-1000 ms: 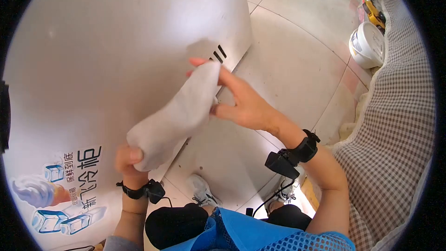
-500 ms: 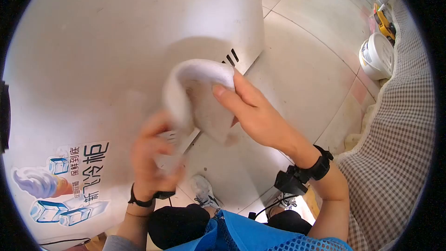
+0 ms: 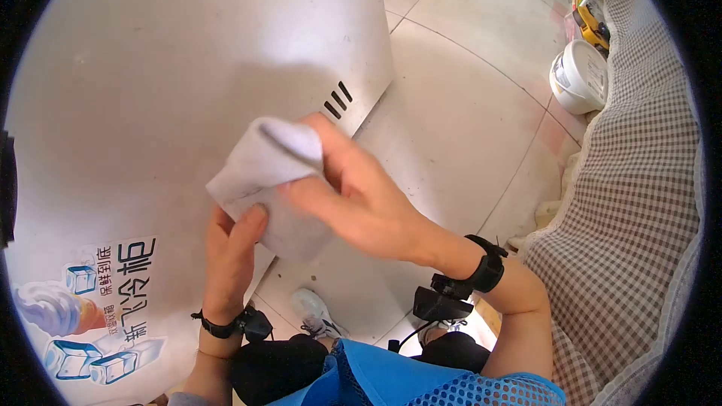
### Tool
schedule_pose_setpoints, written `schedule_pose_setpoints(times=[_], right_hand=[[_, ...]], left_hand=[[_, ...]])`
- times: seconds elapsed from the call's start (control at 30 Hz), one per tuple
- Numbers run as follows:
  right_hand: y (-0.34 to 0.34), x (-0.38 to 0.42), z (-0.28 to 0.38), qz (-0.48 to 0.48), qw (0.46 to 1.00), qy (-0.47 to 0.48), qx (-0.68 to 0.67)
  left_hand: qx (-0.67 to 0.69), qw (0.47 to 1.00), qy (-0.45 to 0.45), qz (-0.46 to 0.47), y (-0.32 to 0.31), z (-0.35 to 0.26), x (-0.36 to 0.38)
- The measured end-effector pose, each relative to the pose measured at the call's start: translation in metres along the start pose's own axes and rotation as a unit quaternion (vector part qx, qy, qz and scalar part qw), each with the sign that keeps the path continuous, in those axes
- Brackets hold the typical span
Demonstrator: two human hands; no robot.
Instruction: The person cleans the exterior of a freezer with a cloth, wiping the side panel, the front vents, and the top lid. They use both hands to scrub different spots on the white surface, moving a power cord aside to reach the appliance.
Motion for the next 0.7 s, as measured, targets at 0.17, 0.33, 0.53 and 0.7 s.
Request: schedule_pose_setpoints(times=[0.17, 0.33, 0.53, 0.7], right_hand=[[0.009, -0.005, -0.007, -0.194, 0.884, 0.263, 0.333], [-0.013, -0.009, -0.018, -0.004, 0.81, 0.403, 0.427], [0.002, -0.041, -0.009, -0.175, 0.86, 0.359, 0.318], [-0.044, -0.071, -0.001, -0.151, 0.737, 0.501, 0.429]], left_hand=[[-0.09, 0.987, -0.062, -0.119, 0.007, -0.018, 0.001], [0.084, 0.995, -0.043, -0.027, 0.003, -0.027, 0.014], [-0.139, 0.947, -0.276, -0.091, 0.014, -0.041, 0.019], [-0.094, 0.915, -0.351, -0.177, 0.022, -0.045, 0.03]])
Point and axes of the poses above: each hand's wrist, its own x-axis away from the middle knuckle, its own y-axis out of the back of the hand, z = x × y, the point moved 2 cm from there along -x, towards the middle knuckle, and after that the axes turned 3 degrees about y, right-handed, at the moved point
